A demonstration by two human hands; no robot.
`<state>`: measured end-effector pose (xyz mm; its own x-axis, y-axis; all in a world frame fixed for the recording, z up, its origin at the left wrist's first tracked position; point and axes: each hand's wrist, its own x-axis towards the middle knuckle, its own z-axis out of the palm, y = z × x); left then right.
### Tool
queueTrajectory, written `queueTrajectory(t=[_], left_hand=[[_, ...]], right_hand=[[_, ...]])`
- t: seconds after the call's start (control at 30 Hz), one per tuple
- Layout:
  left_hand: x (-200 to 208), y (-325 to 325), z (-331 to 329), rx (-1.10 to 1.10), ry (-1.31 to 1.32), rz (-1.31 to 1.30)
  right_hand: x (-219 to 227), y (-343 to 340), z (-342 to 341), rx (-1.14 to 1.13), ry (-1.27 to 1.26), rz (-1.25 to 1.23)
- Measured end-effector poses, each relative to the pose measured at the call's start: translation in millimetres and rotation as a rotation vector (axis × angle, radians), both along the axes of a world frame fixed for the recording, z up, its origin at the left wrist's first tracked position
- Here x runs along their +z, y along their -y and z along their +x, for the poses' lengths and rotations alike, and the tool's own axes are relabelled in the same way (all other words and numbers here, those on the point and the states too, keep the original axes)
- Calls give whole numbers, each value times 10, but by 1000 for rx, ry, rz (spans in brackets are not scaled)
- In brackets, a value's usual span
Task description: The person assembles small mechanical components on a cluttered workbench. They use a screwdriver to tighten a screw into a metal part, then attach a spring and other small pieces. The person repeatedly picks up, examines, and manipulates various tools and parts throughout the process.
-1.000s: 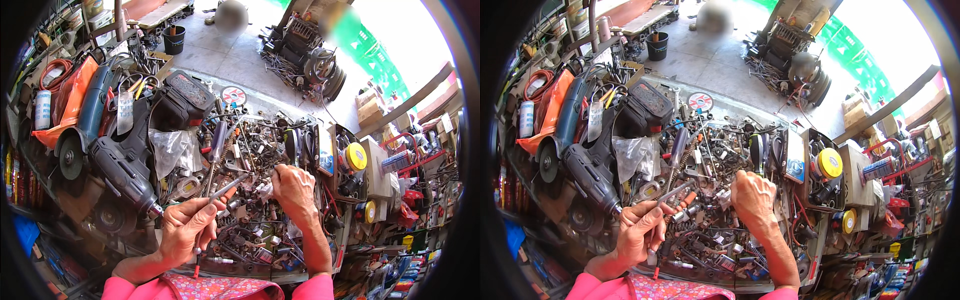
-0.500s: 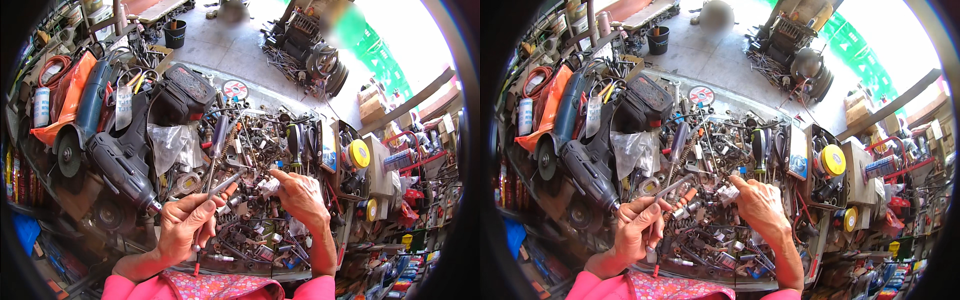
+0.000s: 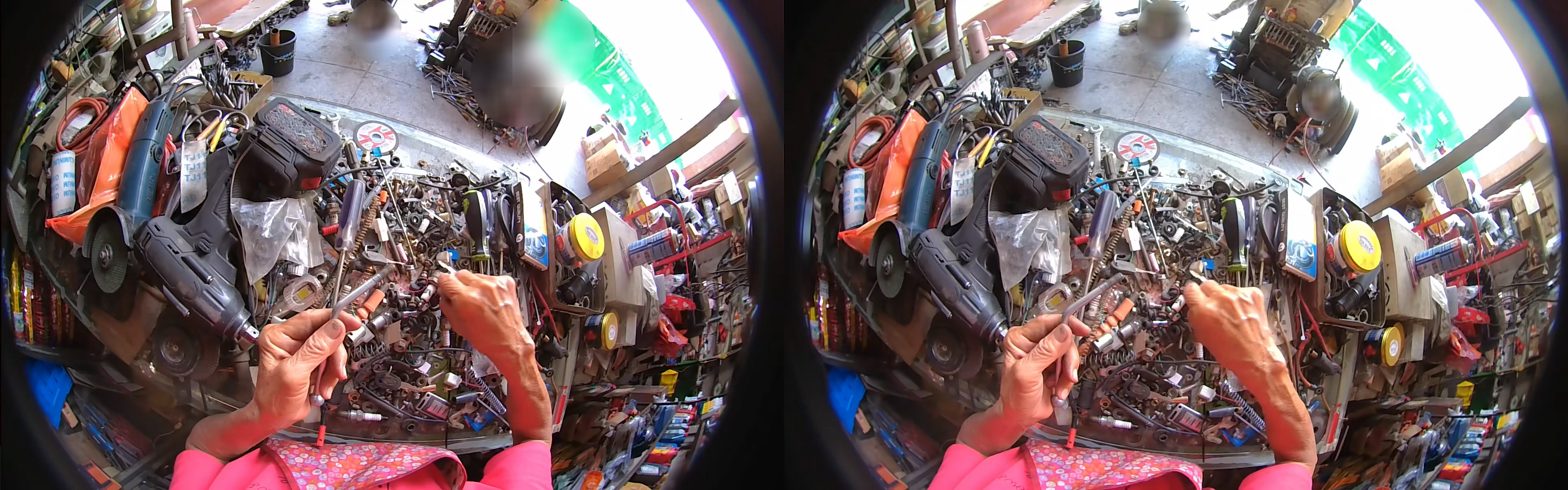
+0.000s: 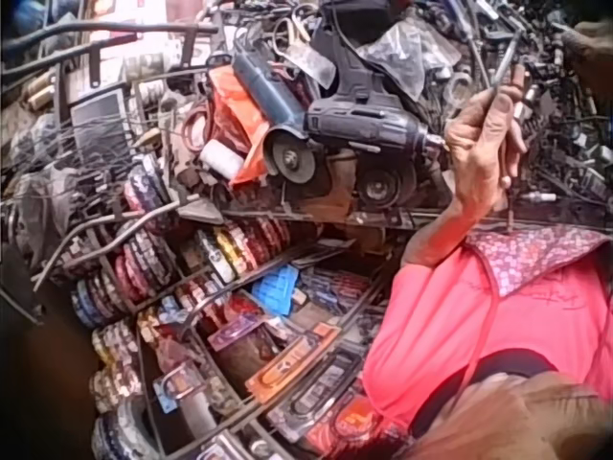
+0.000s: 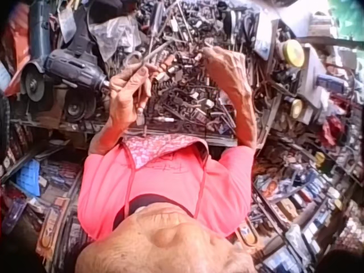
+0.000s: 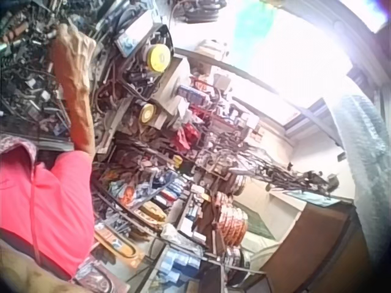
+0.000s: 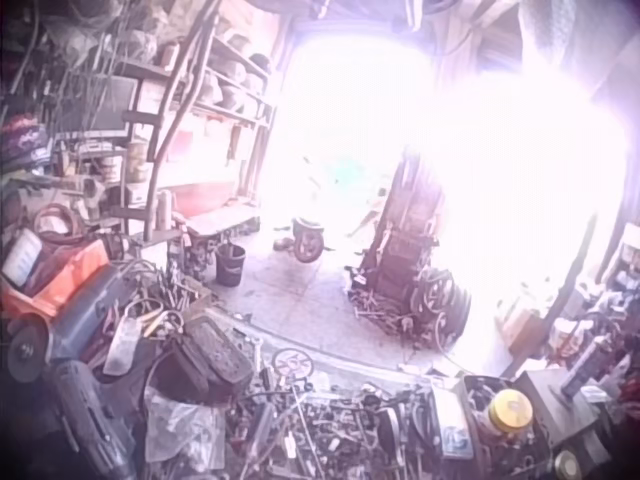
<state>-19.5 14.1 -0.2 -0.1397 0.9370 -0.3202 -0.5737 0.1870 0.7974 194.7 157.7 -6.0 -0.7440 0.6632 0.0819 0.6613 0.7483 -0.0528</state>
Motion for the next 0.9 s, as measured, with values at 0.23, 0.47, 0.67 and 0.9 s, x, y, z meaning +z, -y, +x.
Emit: queueTrajectory(t=[0.23,0.47,0.67,0.9], left_hand=[[-29,14,10,-5,17,-10],[-21,-13,29,14,-22,-12],[-29,-14,34,7,-7,-32],[-27,-15,33,-4,1,-31]], right_hand=[[176,-103,167,-109,-247,267],[125,-108,206,-165,-133,208],[150,146,112,-170,-25,-65],[137,218,247,-150,39,-193]])
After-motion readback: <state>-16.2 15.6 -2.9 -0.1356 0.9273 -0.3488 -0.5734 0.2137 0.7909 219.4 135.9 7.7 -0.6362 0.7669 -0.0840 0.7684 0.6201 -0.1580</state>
